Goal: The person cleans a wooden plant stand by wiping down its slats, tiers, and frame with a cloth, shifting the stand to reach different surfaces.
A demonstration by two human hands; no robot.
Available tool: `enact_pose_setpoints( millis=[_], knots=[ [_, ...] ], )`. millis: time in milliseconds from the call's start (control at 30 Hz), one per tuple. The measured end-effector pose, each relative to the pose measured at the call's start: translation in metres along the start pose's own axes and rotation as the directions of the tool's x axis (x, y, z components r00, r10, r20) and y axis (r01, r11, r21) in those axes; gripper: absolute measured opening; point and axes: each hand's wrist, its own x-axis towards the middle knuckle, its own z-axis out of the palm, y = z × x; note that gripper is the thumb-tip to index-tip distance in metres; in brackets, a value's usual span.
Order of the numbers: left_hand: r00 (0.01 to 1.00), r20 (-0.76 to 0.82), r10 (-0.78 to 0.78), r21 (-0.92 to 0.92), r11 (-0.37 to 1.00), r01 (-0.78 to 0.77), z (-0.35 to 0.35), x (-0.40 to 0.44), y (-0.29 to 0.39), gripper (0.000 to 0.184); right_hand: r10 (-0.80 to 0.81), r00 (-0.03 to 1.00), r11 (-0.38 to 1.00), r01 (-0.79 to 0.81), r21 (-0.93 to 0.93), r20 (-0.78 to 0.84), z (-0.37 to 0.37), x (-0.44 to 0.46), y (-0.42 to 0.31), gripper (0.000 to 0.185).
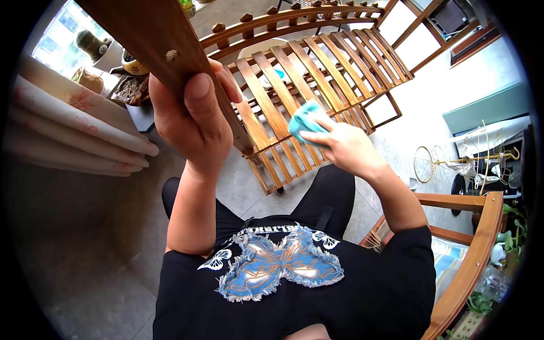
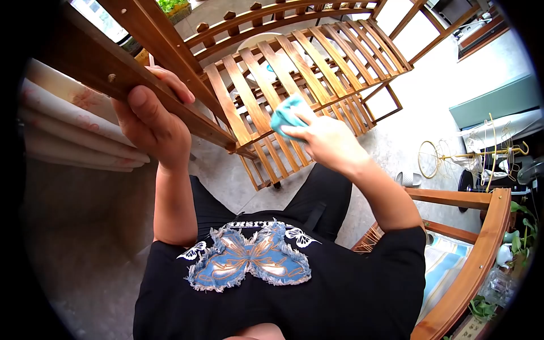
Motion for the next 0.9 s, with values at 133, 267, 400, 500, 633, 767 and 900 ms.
enact_pose_setpoints(
  millis=[133, 267, 400, 500, 633, 767, 900],
  knots=[
    [1.0, -0.018, 0.001, -0.007, 1.0, -0.001, 0.002, -0.001, -0.001, 0.035, 0.205, 0.915, 0.746, -0.375, 0.55, 0.347, -0.052, -0.01, 0.029, 0.048],
    [1.0, 0.026, 0.003, 0.017, 1.0, -0.004, 0.0, 0.0, -0.002, 0.035, 0.185, 0.98, 0.818, -0.116, 0.563, -0.067, -0.081, 0.044, 0.073, 0.044],
    [1.0, 0.001, -0.013, 0.014, 1.0, 0.013, 0.003, 0.001, -0.001, 0.037, 0.268, 0.897, 0.897, -0.099, 0.431, -0.351, -0.065, 0.15, 0.083, 0.045],
    [1.0, -0.01, -0.014, 0.045, 0.999, 0.015, -0.001, -0.002, -0.005, 0.038, 0.15, 0.927, 0.982, -0.098, 0.164, -0.343, -0.023, 0.212, 0.092, 0.055],
    [0.999, 0.038, 0.021, -0.046, 0.999, -0.019, -0.004, -0.002, -0.008, 0.032, 0.138, 0.99, 0.977, -0.143, -0.156, -0.042, 0.008, 0.17, 0.076, 0.051],
    [0.999, 0.006, -0.04, 0.071, 0.997, 0.039, 0.002, 0.001, 0.004, 0.043, 0.103, 0.994, 0.982, -0.107, -0.155, -0.031, 0.0, 0.056, 0.04, 0.049],
    [0.999, -0.016, -0.027, 0.121, 0.992, 0.029, 0.001, 0.0, 0.004, 0.042, 0.144, 0.986, 0.987, -0.149, 0.051, 0.088, -0.026, -0.016, 0.041, 0.045]
  ],
)
